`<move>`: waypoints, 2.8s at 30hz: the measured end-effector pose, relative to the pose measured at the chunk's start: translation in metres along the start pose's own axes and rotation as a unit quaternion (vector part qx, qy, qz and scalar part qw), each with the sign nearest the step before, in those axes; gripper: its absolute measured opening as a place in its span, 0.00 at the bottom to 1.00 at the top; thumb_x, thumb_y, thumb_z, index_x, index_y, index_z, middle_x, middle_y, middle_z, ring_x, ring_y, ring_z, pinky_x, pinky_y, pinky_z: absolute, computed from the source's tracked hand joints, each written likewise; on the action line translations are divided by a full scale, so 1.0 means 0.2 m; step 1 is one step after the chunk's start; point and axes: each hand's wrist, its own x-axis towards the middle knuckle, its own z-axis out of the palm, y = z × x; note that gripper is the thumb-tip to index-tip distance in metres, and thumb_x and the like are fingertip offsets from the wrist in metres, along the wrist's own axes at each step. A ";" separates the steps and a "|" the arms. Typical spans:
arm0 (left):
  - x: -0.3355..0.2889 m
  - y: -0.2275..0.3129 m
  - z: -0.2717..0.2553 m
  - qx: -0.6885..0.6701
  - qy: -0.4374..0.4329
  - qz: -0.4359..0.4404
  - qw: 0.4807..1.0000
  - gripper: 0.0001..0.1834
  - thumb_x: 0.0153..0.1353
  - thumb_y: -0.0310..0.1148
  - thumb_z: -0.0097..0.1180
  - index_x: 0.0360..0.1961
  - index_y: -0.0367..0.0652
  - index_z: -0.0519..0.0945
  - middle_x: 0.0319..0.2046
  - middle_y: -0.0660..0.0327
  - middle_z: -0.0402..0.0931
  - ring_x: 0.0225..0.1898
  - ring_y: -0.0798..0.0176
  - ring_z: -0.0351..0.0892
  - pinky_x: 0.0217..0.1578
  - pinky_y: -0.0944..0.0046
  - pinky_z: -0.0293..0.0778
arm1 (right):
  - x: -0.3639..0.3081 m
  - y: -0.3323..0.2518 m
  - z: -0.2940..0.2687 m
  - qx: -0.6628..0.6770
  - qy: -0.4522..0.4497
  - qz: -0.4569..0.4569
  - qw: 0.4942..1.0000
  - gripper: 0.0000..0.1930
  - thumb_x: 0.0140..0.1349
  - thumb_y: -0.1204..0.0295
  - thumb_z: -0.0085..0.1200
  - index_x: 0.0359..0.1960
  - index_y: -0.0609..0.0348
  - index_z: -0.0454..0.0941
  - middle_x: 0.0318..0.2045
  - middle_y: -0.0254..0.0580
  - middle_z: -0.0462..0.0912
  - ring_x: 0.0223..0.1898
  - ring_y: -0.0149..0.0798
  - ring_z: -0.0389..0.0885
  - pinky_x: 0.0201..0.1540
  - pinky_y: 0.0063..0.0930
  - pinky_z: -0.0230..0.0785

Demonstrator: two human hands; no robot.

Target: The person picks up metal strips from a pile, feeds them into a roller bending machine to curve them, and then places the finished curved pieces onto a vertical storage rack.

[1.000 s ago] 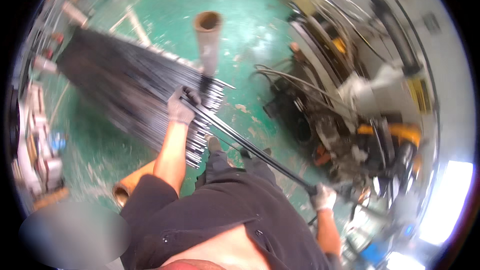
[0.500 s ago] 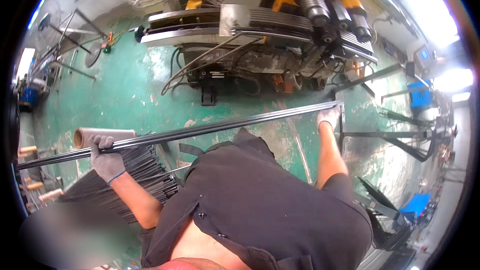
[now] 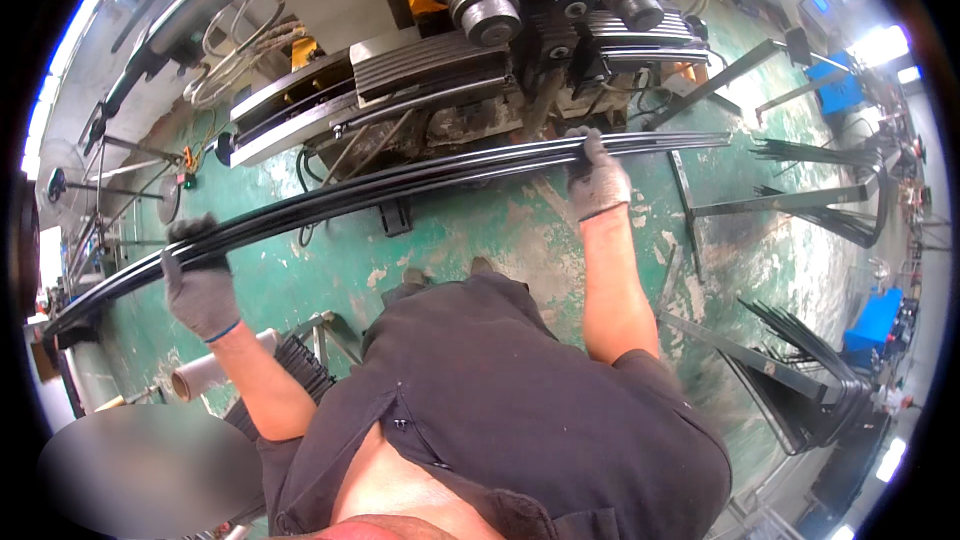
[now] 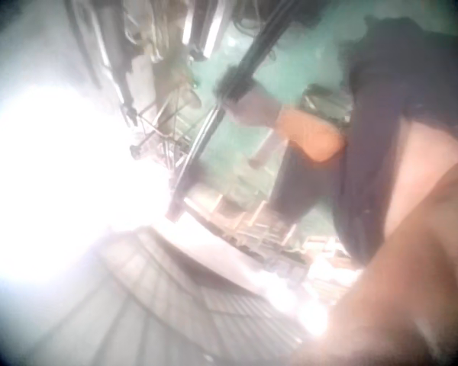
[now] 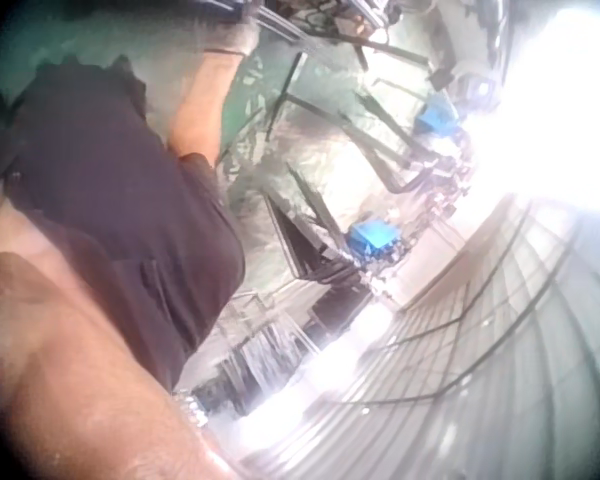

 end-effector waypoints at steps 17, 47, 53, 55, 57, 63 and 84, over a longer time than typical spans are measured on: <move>0.79 -0.39 -0.49 0.008 0.181 -0.113 0.977 0.21 0.77 0.46 0.52 0.43 0.35 0.80 0.42 0.51 0.85 0.49 0.48 0.84 0.61 0.42 0.79 | 0.32 0.15 0.84 -0.190 0.044 -0.107 0.975 0.18 0.66 0.64 0.64 0.50 0.66 0.83 0.42 0.44 0.87 0.40 0.40 0.82 0.43 0.36 0.74; 0.87 -0.97 -0.23 -0.002 0.147 -0.219 0.965 0.21 0.81 0.42 0.44 0.60 0.36 0.76 0.63 0.47 0.76 0.65 0.42 0.75 0.70 0.37 0.68 | 0.60 0.35 0.74 -0.508 0.126 -0.129 0.842 0.16 0.72 0.66 0.54 0.53 0.64 0.84 0.47 0.45 0.88 0.47 0.38 0.84 0.52 0.31 0.74; 0.99 -0.72 -0.49 -0.006 0.270 -0.070 0.960 0.17 0.79 0.38 0.48 0.57 0.36 0.78 0.59 0.52 0.79 0.64 0.46 0.75 0.70 0.41 0.68 | 0.28 0.29 0.59 -0.274 0.163 -0.073 0.945 0.22 0.73 0.54 0.61 0.49 0.66 0.83 0.40 0.37 0.85 0.38 0.32 0.80 0.45 0.29 0.72; 0.94 -0.73 -0.50 -0.013 0.238 -0.103 0.966 0.16 0.78 0.36 0.51 0.55 0.33 0.78 0.53 0.48 0.82 0.59 0.47 0.79 0.67 0.42 0.71 | 0.27 0.35 0.46 -0.287 0.158 -0.074 0.942 0.22 0.73 0.54 0.61 0.49 0.65 0.82 0.39 0.37 0.86 0.37 0.33 0.81 0.44 0.29 0.74; 0.93 -0.81 -0.41 -0.006 0.263 -0.106 0.959 0.18 0.78 0.37 0.51 0.55 0.31 0.78 0.52 0.47 0.82 0.59 0.47 0.80 0.66 0.45 0.74 | 0.28 0.37 0.36 -0.294 0.151 -0.073 0.941 0.22 0.73 0.55 0.60 0.49 0.65 0.82 0.38 0.36 0.86 0.36 0.33 0.82 0.43 0.30 0.75; 0.85 -1.07 -0.19 -0.032 0.206 -0.162 0.965 0.21 0.78 0.41 0.52 0.59 0.34 0.77 0.56 0.50 0.81 0.60 0.50 0.79 0.68 0.49 0.73 | 0.28 0.39 0.38 -0.309 0.100 -0.043 0.945 0.20 0.73 0.58 0.59 0.51 0.66 0.81 0.41 0.38 0.87 0.40 0.37 0.86 0.44 0.34 0.79; 0.80 -1.03 -0.10 -0.048 0.299 -0.151 0.941 0.19 0.78 0.41 0.49 0.58 0.36 0.77 0.56 0.49 0.81 0.61 0.48 0.79 0.67 0.43 0.73 | 0.36 0.36 0.19 -0.354 0.083 0.018 0.931 0.16 0.73 0.61 0.60 0.50 0.63 0.80 0.41 0.42 0.86 0.39 0.41 0.85 0.46 0.38 0.79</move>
